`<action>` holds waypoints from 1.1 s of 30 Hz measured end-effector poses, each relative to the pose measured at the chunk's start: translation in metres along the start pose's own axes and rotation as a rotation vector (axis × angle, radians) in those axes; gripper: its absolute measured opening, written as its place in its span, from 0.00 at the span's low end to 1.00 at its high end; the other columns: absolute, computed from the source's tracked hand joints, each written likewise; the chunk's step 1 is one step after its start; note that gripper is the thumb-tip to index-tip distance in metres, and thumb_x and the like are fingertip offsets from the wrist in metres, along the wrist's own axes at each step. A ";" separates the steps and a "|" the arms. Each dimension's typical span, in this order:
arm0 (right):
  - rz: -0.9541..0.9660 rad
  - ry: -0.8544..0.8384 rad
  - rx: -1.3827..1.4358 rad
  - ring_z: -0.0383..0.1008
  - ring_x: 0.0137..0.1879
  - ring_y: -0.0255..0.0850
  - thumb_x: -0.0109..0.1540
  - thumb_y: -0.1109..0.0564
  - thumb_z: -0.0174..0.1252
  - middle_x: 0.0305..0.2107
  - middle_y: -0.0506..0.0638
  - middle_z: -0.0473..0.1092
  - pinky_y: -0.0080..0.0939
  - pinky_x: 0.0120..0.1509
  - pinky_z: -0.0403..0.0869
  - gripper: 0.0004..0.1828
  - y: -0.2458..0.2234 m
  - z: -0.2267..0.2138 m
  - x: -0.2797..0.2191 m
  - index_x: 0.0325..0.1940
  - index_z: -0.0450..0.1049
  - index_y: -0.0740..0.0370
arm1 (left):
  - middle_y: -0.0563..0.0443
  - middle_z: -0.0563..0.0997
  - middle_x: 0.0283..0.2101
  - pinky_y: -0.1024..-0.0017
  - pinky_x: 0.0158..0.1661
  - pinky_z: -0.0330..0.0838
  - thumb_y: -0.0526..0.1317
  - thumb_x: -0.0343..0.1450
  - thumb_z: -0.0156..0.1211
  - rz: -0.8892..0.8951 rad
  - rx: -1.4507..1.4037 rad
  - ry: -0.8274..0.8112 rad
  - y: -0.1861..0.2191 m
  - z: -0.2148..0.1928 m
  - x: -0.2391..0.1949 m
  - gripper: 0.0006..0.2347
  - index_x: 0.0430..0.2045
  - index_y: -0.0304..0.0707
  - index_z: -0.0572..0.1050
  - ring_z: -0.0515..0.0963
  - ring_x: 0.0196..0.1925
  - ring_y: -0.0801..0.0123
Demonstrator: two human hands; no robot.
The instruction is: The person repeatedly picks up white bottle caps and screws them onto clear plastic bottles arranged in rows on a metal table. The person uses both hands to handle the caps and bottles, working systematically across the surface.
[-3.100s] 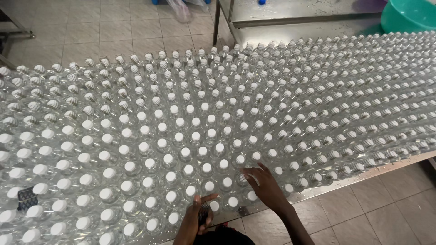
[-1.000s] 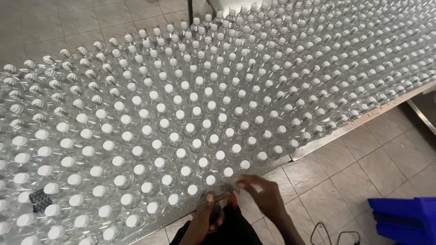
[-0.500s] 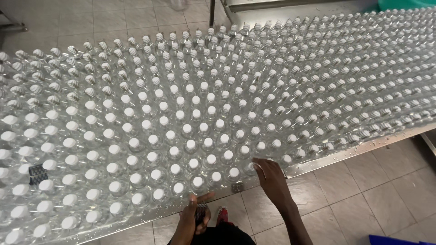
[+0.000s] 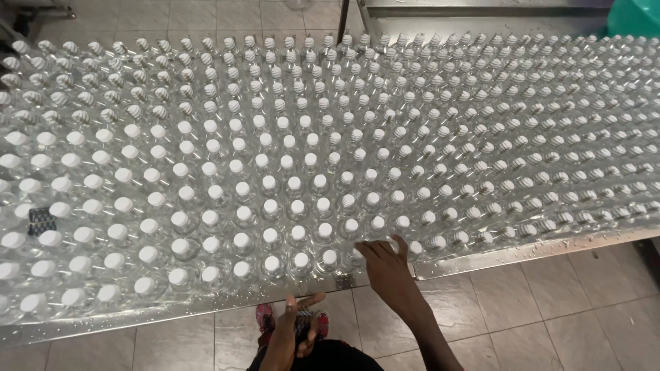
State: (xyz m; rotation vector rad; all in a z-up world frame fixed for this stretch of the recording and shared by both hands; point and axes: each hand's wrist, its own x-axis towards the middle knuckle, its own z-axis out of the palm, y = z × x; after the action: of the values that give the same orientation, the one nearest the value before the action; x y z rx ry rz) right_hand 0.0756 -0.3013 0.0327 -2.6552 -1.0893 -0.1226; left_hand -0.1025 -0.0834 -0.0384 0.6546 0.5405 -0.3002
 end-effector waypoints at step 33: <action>0.330 -0.332 0.853 0.77 0.42 0.36 0.61 0.56 0.73 0.35 0.40 0.76 0.39 0.51 0.74 0.11 -0.138 -0.021 -0.009 0.43 0.78 0.49 | 0.43 0.78 0.22 0.78 0.19 0.51 0.67 0.76 0.33 -0.032 0.534 0.007 0.051 0.033 -0.043 0.29 0.38 0.41 0.75 0.65 0.15 0.72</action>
State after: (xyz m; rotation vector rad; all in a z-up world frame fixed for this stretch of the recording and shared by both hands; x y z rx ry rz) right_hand -0.0269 -0.2195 0.0803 -2.0389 -0.5600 0.7053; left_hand -0.1038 -0.0617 0.0328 1.1643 0.4791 -0.4796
